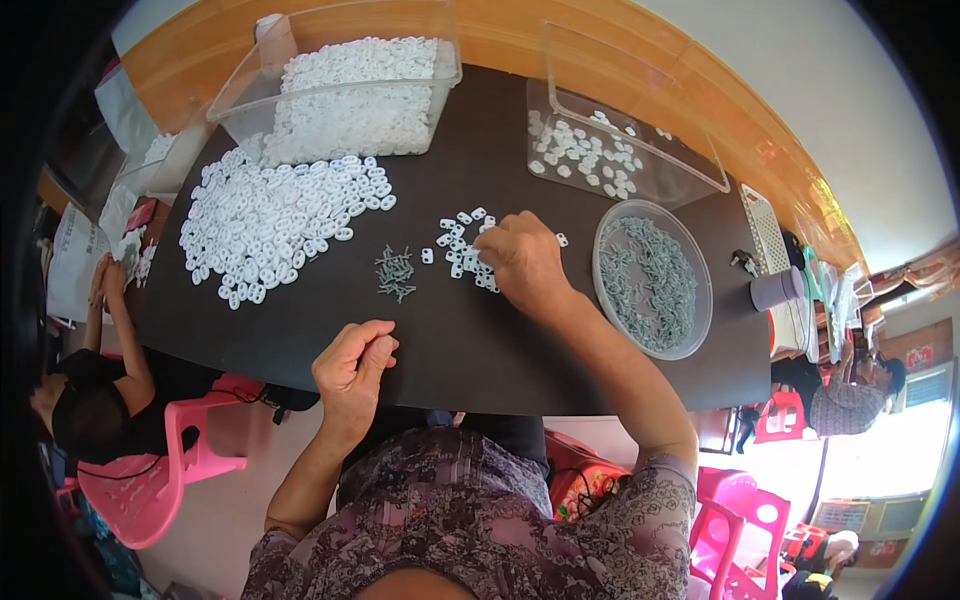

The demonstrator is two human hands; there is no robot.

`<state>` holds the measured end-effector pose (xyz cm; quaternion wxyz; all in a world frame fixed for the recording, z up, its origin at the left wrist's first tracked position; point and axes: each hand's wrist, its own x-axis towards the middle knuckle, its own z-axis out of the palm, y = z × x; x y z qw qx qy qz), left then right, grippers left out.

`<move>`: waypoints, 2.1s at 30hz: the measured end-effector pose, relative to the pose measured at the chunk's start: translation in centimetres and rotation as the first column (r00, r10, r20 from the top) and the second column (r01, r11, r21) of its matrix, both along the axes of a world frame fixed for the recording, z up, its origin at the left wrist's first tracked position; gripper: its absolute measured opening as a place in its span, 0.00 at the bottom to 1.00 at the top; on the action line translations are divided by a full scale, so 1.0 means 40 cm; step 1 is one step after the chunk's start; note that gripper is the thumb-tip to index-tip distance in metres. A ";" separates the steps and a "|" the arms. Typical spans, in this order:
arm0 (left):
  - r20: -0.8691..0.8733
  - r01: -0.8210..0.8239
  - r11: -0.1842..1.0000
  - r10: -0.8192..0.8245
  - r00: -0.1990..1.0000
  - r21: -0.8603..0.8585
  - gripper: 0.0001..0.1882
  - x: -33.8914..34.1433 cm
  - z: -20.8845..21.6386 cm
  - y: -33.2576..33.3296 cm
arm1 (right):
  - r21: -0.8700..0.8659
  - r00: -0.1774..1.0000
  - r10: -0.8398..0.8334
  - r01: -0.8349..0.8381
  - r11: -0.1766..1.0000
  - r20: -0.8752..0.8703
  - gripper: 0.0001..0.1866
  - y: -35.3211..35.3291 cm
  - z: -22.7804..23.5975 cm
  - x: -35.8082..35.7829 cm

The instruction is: Assembling small plastic components by hand-inserting metal pins.

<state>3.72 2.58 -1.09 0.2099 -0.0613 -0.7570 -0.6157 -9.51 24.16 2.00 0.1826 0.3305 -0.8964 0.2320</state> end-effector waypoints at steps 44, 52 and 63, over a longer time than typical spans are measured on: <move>0.209 -0.019 0.715 -0.179 0.962 0.699 0.06 0.012 0.012 -0.020 | -0.274 0.978 -0.088 0.139 0.952 0.188 0.10 -0.169 -0.026 0.168; 0.196 0.007 0.718 -0.200 0.960 0.696 0.06 0.014 0.007 -0.024 | -0.078 0.999 -0.045 0.046 0.996 0.010 0.09 -0.166 -0.035 0.152; 0.166 0.045 0.732 -0.214 0.963 0.680 0.07 0.022 -0.004 -0.023 | 0.016 0.999 -0.030 0.030 0.999 -0.021 0.10 -0.161 -0.039 0.148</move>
